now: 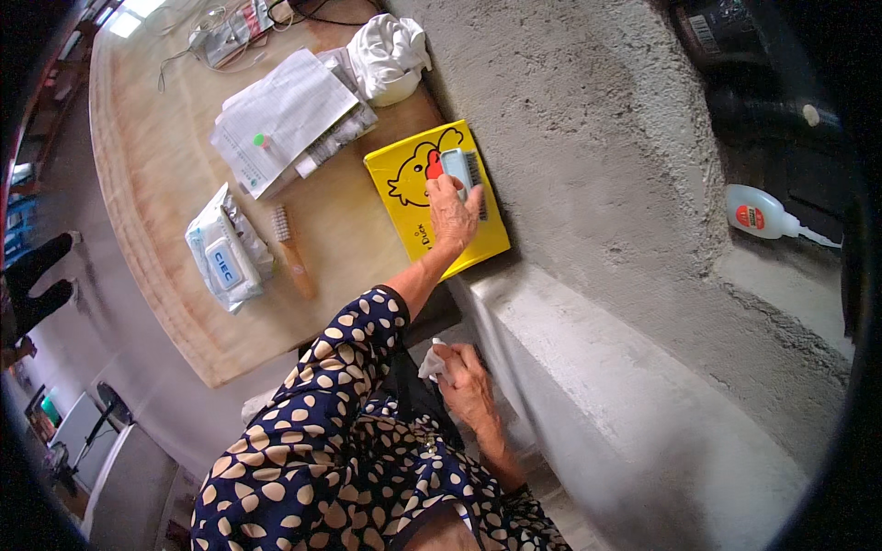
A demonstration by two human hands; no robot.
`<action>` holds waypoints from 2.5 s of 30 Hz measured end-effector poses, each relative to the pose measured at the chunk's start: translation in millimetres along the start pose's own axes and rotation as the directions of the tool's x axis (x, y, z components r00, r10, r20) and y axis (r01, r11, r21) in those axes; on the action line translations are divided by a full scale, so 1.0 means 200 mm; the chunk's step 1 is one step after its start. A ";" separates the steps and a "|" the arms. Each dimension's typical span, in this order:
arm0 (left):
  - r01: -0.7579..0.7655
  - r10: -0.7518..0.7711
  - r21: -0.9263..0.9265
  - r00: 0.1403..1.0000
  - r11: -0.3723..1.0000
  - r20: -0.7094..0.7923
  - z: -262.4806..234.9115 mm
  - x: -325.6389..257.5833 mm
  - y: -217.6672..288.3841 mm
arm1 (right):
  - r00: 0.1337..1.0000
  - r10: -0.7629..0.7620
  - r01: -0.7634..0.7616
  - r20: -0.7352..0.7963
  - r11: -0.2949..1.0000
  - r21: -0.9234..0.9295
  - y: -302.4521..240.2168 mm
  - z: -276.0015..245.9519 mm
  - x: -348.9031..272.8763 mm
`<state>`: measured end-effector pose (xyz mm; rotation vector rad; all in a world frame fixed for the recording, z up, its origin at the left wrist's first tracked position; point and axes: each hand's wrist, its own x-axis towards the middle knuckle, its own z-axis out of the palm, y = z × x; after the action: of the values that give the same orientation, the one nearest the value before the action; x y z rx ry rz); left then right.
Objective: The person wipes a small white bottle, a snack package, a package of wet wipes, a wooden brush, a small blue plastic case, and a yellow box with a cloth. The person handles each item individually, wiping the surfaces and placing them back on the table.
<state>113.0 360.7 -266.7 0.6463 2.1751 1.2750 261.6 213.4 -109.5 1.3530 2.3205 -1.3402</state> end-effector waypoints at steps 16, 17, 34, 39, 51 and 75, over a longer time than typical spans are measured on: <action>0.717 -0.249 -0.694 0.685 0.063 0.685 -0.67 -0.19 -0.24 | 0.880 0.021 0.151 -0.475 0.935 0.321 -0.02 -0.08 0.34; 0.714 -0.235 -0.699 0.687 0.044 0.687 -0.70 -0.22 -0.21 | 0.886 0.059 0.150 -0.460 0.902 0.406 -0.03 -0.06 0.37; 0.660 -0.338 -0.655 0.751 0.367 0.567 -1.27 -0.54 -0.06 | 0.763 -0.473 0.453 -0.441 0.878 -0.157 -0.54 0.25 0.35; 0.679 -0.275 -0.589 0.725 0.438 0.632 -1.39 -0.61 -0.08 | 0.787 -0.368 0.371 -0.495 0.924 -0.097 -0.60 0.26 0.44; 0.733 -0.182 -0.677 0.659 -0.063 0.730 -1.61 -0.57 -0.24 | 0.837 -0.547 0.520 0.013 0.804 0.289 -0.78 0.34 -0.11; 0.734 -0.262 -0.629 0.679 0.258 0.685 -1.59 -0.70 -0.07 | 0.730 -0.502 0.448 -0.464 0.864 -0.230 -0.75 0.49 0.16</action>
<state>7.7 64.2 -119.7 -0.2491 0.8728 1.4220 99.8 130.0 -90.3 1.2382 3.2313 -1.0114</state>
